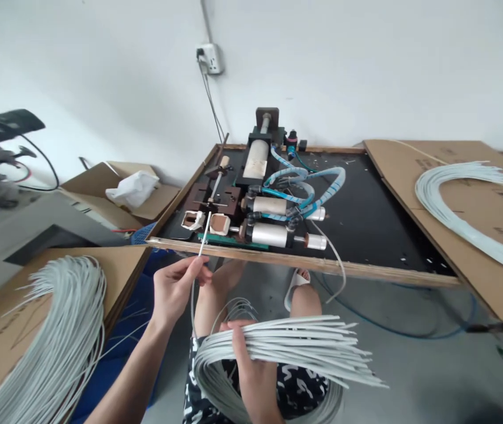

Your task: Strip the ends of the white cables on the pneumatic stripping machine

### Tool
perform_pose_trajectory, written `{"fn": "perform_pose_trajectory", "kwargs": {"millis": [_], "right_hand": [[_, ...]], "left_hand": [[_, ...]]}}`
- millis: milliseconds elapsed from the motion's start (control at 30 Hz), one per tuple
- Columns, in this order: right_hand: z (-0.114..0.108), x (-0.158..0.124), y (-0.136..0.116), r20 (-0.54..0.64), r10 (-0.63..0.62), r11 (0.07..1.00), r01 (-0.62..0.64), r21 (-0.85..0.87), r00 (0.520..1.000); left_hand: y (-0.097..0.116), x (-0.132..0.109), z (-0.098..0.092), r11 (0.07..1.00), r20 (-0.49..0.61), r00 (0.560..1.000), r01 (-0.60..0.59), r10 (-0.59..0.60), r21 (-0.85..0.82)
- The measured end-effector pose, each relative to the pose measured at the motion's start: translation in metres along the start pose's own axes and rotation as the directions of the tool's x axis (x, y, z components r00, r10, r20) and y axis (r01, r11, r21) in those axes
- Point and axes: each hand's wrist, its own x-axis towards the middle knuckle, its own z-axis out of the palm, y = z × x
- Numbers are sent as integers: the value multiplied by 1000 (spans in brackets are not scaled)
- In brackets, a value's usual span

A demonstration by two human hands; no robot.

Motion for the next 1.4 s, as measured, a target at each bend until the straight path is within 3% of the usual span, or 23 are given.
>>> {"fn": "perform_pose_trajectory", "kwargs": {"millis": [333,667,1033,1400], "right_hand": [[8,0,-15,-54,12,1000,-11,26,998],[9,3,-21,-105,25,999,-20,48,994],[7,7,-15,-65,33,999,-31,25,997],[16,9,-6,-125,48,971,-17,240,991]], "left_hand": [[-7,29,3,1000,-64,998,-18,19,13],[-3,30,8,1000,-100,995,0,1,5],[-6,33,4,999,-96,995,-6,9,34],[-8,40,0,999,-49,999,-8,10,36]]}}
